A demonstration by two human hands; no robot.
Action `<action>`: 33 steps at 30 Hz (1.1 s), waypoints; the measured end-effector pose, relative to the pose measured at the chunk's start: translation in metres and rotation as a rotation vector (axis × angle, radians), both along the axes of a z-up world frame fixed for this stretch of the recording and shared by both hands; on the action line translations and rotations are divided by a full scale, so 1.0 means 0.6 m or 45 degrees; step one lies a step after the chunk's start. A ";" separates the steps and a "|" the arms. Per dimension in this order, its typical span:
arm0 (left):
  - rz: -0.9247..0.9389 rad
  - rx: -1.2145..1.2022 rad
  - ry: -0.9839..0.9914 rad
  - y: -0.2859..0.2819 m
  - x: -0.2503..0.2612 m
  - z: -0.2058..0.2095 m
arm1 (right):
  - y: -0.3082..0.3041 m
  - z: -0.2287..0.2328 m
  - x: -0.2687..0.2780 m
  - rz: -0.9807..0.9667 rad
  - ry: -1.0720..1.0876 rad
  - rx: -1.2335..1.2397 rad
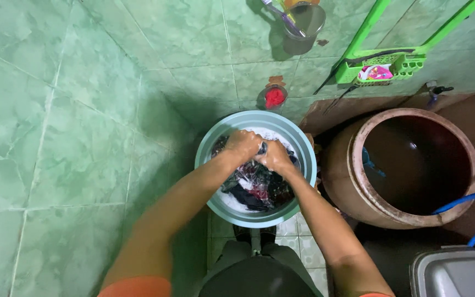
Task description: Hand-washing a pile of clothes in a washbasin with soapy water.
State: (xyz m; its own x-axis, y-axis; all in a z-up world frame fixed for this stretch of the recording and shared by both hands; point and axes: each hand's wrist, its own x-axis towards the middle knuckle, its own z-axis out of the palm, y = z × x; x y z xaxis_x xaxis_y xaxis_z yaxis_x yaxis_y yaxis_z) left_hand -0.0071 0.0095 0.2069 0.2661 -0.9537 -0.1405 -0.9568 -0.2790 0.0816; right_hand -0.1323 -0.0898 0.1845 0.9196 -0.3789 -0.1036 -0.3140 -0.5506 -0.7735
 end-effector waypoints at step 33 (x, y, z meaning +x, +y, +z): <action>0.599 -0.882 0.754 0.086 -0.141 -0.048 | -0.007 -0.029 0.020 -0.725 -0.392 0.338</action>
